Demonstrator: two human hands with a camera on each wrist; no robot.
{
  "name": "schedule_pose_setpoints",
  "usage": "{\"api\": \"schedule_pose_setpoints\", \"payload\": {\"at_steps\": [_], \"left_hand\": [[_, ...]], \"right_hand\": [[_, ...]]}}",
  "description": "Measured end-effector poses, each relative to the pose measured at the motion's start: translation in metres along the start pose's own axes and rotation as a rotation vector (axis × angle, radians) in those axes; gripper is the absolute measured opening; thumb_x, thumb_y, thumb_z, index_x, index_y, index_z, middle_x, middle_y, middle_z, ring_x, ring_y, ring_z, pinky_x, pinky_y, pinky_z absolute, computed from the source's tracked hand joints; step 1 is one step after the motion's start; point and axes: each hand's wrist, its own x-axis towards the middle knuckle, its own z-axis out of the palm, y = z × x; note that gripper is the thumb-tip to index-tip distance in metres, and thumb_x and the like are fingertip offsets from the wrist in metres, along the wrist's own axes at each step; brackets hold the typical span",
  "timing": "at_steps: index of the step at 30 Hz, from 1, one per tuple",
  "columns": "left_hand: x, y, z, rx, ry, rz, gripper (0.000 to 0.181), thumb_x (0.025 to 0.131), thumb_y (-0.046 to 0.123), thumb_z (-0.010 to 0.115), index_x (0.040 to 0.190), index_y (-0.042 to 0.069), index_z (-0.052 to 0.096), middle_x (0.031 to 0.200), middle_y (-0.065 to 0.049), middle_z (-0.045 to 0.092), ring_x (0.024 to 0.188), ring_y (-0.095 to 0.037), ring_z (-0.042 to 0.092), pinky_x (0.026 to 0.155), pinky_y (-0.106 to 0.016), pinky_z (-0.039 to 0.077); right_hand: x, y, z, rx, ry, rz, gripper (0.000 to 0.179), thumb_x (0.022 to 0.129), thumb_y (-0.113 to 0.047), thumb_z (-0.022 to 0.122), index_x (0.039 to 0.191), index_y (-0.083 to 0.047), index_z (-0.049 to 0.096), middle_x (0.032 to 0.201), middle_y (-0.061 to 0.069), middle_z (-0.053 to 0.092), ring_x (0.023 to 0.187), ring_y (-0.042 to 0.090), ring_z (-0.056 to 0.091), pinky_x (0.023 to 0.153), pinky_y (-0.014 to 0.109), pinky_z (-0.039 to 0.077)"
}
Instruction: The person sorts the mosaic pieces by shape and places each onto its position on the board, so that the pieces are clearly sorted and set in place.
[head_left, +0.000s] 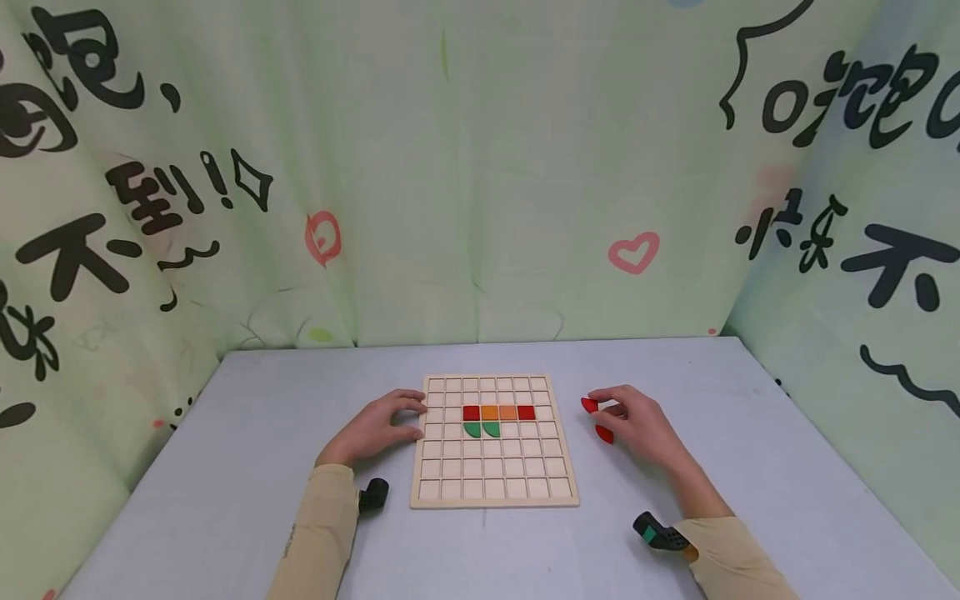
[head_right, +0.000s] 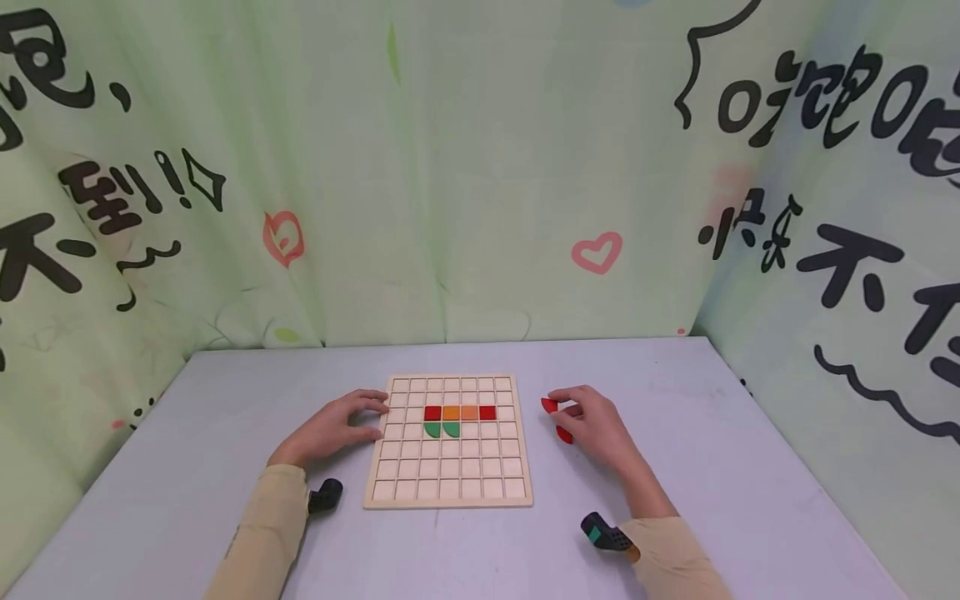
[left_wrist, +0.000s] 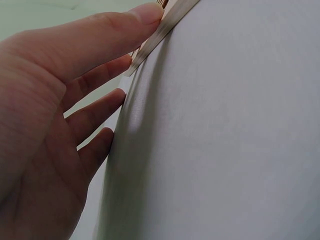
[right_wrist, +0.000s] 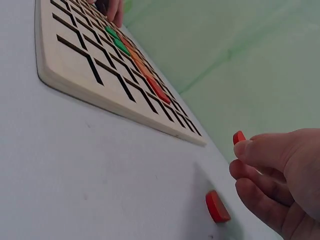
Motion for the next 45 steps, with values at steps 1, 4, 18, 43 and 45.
{"api": "schedule_pose_setpoints", "payload": {"at_steps": [1,4,18,43,45], "left_hand": [[0.000,0.000,0.000,0.003,-0.002,0.004,0.039,0.086,0.018,0.076,0.122,0.007,0.067,0.143,-0.003,0.050,0.138,-0.028,0.039,0.113,-0.046,0.034],[0.000,0.000,0.000,0.002,-0.003,0.005,0.039,0.086,0.019,0.076,0.122,0.007,0.067,0.143,-0.003,0.050,0.137,-0.028,0.039,0.112,-0.046,0.034],[-0.001,0.000,0.002,0.001,0.004,-0.005,0.039,0.085,0.020,0.077,0.122,0.009,0.067,0.142,-0.001,0.050,0.138,-0.026,0.039,0.113,-0.045,0.034],[0.000,0.000,0.000,0.005,-0.001,-0.001,0.039,0.086,0.020,0.076,0.122,0.009,0.067,0.143,-0.001,0.050,0.138,-0.027,0.039,0.113,-0.045,0.034],[0.000,-0.001,0.001,0.005,0.002,0.003,0.039,0.086,0.020,0.076,0.122,0.008,0.067,0.143,-0.002,0.050,0.137,-0.027,0.039,0.113,-0.045,0.034]], "right_hand": [[0.001,-0.002,0.003,0.006,-0.004,-0.003,0.031,0.091,-0.010,0.068,0.121,-0.004,0.065,0.118,0.016,0.060,0.094,0.027,0.065,0.076,0.034,0.058],[0.005,-0.010,0.011,0.026,-0.015,-0.022,0.031,0.091,-0.009,0.068,0.121,-0.005,0.065,0.118,0.015,0.061,0.095,0.027,0.065,0.074,0.032,0.058],[0.023,-0.044,0.045,0.176,-0.103,0.055,0.033,0.091,-0.018,0.071,0.123,-0.014,0.066,0.125,0.009,0.061,0.101,0.023,0.061,0.085,0.035,0.055],[0.019,-0.064,0.071,0.062,-0.187,-0.183,0.015,0.085,-0.009,0.074,0.100,-0.011,0.072,0.093,-0.004,0.063,0.078,0.013,0.052,0.067,0.023,0.047],[0.019,-0.064,0.072,0.055,-0.195,-0.174,0.014,0.085,-0.010,0.075,0.099,-0.011,0.073,0.093,-0.004,0.062,0.077,0.012,0.051,0.066,0.023,0.047]]}}
